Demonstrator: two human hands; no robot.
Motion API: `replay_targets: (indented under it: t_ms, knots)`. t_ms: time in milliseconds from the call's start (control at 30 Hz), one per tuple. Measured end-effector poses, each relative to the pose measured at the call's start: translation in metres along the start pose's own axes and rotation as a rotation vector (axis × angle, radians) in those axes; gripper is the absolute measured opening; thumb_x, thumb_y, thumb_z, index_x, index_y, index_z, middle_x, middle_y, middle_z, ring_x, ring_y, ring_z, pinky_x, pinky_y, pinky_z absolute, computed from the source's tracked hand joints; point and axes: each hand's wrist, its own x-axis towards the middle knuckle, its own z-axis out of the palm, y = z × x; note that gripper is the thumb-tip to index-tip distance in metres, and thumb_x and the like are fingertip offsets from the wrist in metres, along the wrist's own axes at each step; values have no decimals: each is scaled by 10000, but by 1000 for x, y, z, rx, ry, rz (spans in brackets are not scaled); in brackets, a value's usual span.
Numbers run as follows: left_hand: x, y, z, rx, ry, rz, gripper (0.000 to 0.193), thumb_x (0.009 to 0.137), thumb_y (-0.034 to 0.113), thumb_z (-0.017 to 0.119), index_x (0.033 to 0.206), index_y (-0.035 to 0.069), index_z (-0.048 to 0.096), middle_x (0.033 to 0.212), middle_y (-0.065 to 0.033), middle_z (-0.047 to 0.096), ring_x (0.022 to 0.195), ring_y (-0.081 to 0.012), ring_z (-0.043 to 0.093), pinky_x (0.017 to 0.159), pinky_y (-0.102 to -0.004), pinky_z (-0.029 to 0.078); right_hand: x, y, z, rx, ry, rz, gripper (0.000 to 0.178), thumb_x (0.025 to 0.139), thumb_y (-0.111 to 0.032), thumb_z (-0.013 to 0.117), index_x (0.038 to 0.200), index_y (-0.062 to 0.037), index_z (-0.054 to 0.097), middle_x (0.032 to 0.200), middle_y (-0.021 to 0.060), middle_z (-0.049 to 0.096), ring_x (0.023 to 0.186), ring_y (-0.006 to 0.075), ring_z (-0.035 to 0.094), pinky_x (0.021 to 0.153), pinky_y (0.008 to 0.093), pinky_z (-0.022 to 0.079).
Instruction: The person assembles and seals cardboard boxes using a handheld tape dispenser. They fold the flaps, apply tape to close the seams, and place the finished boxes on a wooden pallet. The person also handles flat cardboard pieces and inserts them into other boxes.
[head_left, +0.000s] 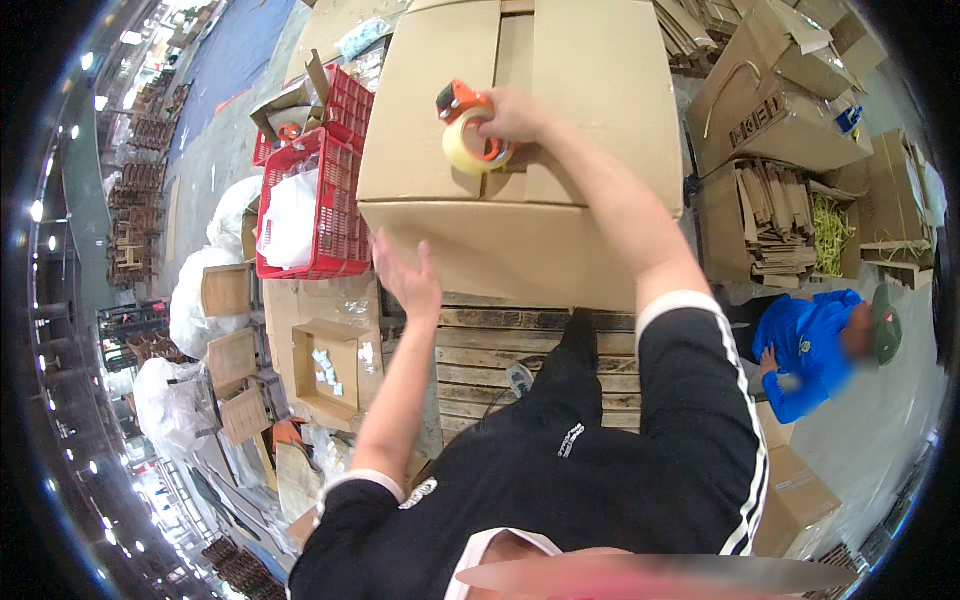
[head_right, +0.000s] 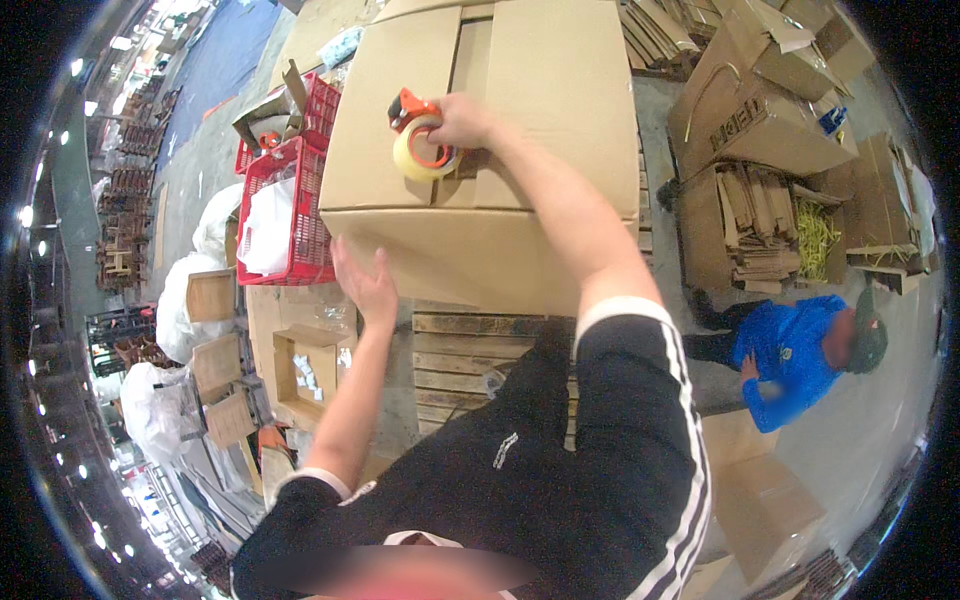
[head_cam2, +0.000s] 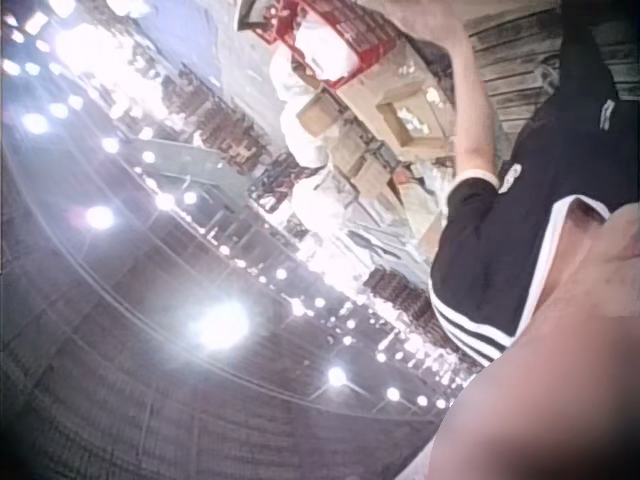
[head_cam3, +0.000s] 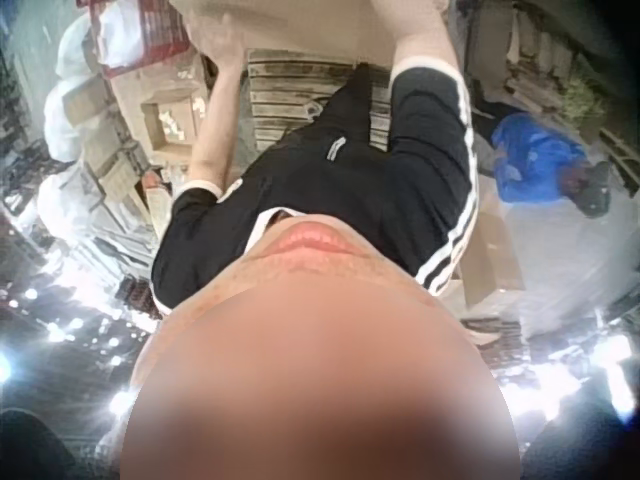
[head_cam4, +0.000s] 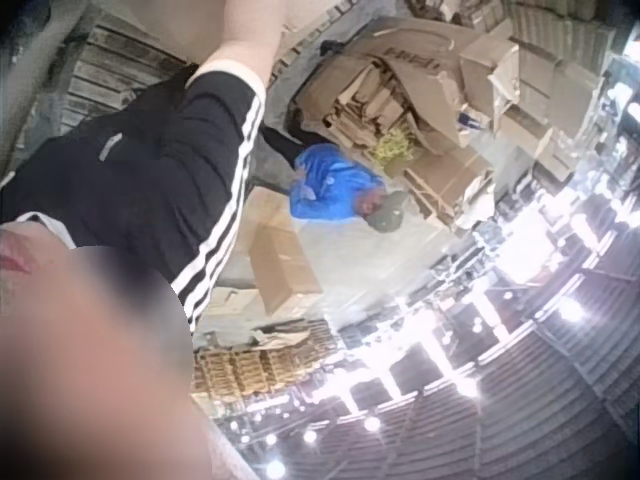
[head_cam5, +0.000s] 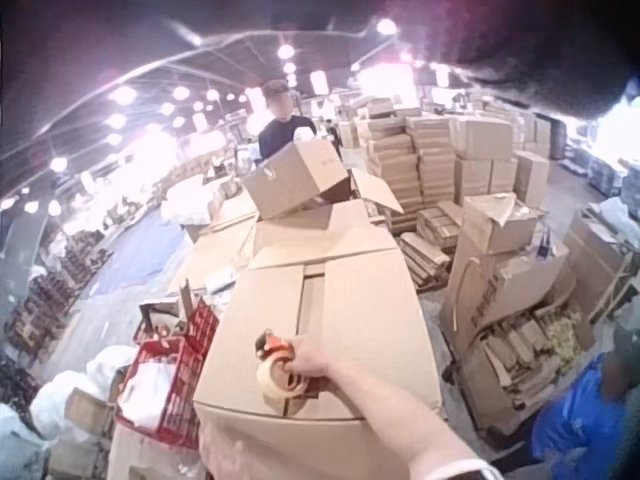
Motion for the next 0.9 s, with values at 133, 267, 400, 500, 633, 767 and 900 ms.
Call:
replay_targets:
  t_ms: [133, 267, 400, 500, 633, 767, 900]
  knots:
    - [-83, -64, -4, -1247, -464, -1310, 1116, 1048, 646, 623, 1738, 20, 9, 1769, -230, 269, 1618, -381, 309, 1312, -572, 268, 0, -3, 0, -7, 77, -43, 486, 851, -224, 801, 1316, -98, 739, 1104, 140, 808, 1001, 245, 756, 936, 396, 593]
    - [-120, -71, -13, -1587, -571, -1188, 1154, 1054, 663, 596, 1740, 80, -126, 1786, -228, 232, 1633, -374, 301, 1300, -587, 285, -6, -10, 5, -19, 123, -11, 471, 863, -223, 796, 1308, -82, 737, 1116, 129, 806, 1020, 238, 751, 950, 399, 582]
    - [-120, -43, -71, -1607, -432, -1280, 708, 1098, 542, 570, 1637, 106, 427, 1641, -161, 508, 1506, -341, 484, 1191, -563, 422, -7, -11, 8, 104, 178, 39, 447, 858, -152, 762, 1298, -73, 729, 1107, 99, 794, 1018, 199, 730, 949, 371, 573]
    - [-96, -19, -144, -1292, -695, -793, 682, 1046, 403, 683, 1538, -25, 485, 1410, -179, 683, 1206, -335, 712, 998, -512, 595, -7, -4, 7, 203, 176, -9, 522, 827, -90, 728, 1343, -26, 684, 1118, 74, 769, 1009, 160, 704, 925, 350, 574]
    - [-33, 50, -180, -524, -277, -246, 494, 886, 360, 908, 1098, -56, 747, 961, -138, 778, 920, -325, 739, 815, -406, 576, 2, 7, 5, 609, 179, 110, 492, 834, -36, 712, 1325, -18, 691, 1114, 60, 754, 1014, 174, 703, 912, 346, 575]
    - [54, 111, -154, -250, 276, 243, 446, 881, 441, 887, 907, 27, 724, 839, -103, 717, 904, -362, 660, 810, -450, 522, 14, 15, -7, 803, 144, 195, 464, 861, -18, 719, 1324, -35, 690, 1138, 74, 761, 945, 207, 752, 833, 373, 618]
    - [107, 166, -90, -201, 526, 154, 377, 1000, 391, 780, 1118, 60, 642, 1070, -135, 663, 1029, -363, 591, 904, -469, 472, 24, 11, -40, 912, -152, 252, 540, 906, -86, 737, 1428, -81, 597, 1168, 90, 747, 965, 227, 767, 806, 408, 658]
